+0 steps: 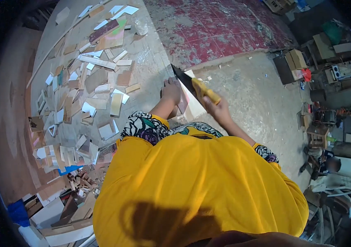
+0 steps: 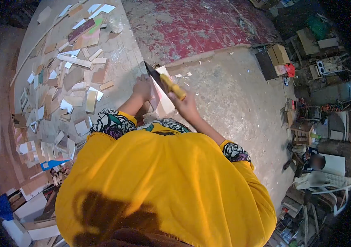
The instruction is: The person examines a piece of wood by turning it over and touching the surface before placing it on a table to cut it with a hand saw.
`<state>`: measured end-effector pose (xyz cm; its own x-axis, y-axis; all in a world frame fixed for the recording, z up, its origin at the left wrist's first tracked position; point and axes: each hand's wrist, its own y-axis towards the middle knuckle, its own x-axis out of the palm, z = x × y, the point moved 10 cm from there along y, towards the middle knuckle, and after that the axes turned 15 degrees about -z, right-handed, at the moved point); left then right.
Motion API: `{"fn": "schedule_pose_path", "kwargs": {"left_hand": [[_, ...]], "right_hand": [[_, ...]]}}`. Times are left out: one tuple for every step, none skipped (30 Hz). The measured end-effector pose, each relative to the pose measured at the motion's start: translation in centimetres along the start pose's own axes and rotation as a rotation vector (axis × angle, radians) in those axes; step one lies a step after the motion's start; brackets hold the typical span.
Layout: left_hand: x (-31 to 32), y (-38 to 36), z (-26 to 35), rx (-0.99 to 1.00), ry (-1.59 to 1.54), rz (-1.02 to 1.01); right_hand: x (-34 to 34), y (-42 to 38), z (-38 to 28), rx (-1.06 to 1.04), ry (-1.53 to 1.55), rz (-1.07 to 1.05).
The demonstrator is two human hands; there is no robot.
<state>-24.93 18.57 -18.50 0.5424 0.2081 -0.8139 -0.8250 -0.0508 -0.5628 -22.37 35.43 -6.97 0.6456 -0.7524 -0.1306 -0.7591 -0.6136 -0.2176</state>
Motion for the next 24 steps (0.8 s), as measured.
{"fn": "schedule_pose_path", "kwargs": {"left_hand": [[-0.4, -0.1, 0.2, 0.006, 0.000, 0.006], [-0.2, -0.2, 0.3, -0.001, 0.015, -0.067], [0.0, -0.2, 0.2, -0.014, 0.028, -0.139], [0.3, -0.1, 0.0, -0.018, 0.024, -0.136], [0.2, 0.0, 0.0, -0.017, 0.021, -0.081], [0.0, 0.1, 0.0, -0.015, 0.020, -0.027], [0.2, 0.2, 0.0, -0.028, 0.035, -0.045], [0.2, 0.2, 0.0, -0.028, 0.033, -0.042], [0.2, 0.2, 0.0, -0.016, 0.024, -0.015], [0.2, 0.0, 0.1, -0.004, 0.016, 0.009], [0.1, -0.2, 0.1, -0.004, 0.020, 0.007], [0.1, -0.1, 0.1, -0.008, 0.004, -0.054], [0.1, -0.1, -0.1, -0.015, -0.012, -0.114], [1.1, 1.0, -0.4, -0.024, -0.007, -0.106], [2.5, 2.9, -0.6, -0.009, 0.021, 0.004], [2.8, 3.5, -0.8, 0.006, 0.049, 0.109], [2.7, 2.8, -0.8, 0.013, 0.079, 0.106], [2.3, 2.3, -1.1, 0.006, 0.080, 0.105], [2.1, 2.1, -1.5, -0.008, 0.074, 0.101], [1.9, 1.9, -1.9, -0.020, 0.069, 0.099], [1.7, 1.7, -2.3, -0.032, 0.065, 0.096], [1.6, 1.5, -2.8, -0.044, 0.062, 0.093], [1.6, 1.4, -3.2, -0.054, 0.059, 0.088], [1.6, 1.3, -3.5, -0.062, 0.055, 0.082]], "right_hand": [[0.5, -0.7, -1.0, -0.173, -0.203, 0.007], [1.6, -1.5, -1.8, -0.347, -0.405, 0.011], [2.1, -1.9, -1.2, -0.381, -0.541, -0.003], [2.4, -2.3, -1.8, -0.385, -0.543, -0.007], [1.3, -2.1, -0.4, -0.211, -0.261, 0.017], [0.7, -2.1, 1.6, -0.036, 0.020, 0.043], [-1.0, -1.9, 2.0, -0.137, 0.043, 0.125], [-2.1, -1.5, 0.2, -0.215, 0.173, 0.176], [-3.3, -1.2, -1.6, -0.233, 0.149, 0.197], [-4.2, -0.8, -4.0, -0.259, 0.062, 0.242], [-4.6, 0.1, -5.9, -0.179, -0.125, 0.177], [-4.7, 0.9, -7.9, -0.237, -0.299, 0.141], [-4.4, 1.2, -8.9, -0.249, -0.399, 0.060], [-3.7, 1.6, -9.6, -0.264, -0.501, -0.025], [-3.2, 2.0, -9.9, -0.278, -0.500, -0.028], [-0.6, 2.3, -10.4, -0.340, -0.661, -0.145], [2.2, 2.5, -10.5, -0.396, -0.820, -0.263], [4.6, 3.3, -9.6, -0.396, -0.898, -0.355], [6.8, 4.0, -9.1, -0.481, -0.941, -0.378], [9.2, 5.4, -7.6, -0.494, -0.985, -0.465], [11.1, 6.8, -6.5, -0.497, -1.057, -0.487], [12.9, 8.5, -4.8, -0.456, -1.048, -0.526], [14.7, 10.1, -3.2, -0.412, -1.037, -0.564], [16.3, 11.4, -2.4, -0.411, -1.031, -0.563]]}}
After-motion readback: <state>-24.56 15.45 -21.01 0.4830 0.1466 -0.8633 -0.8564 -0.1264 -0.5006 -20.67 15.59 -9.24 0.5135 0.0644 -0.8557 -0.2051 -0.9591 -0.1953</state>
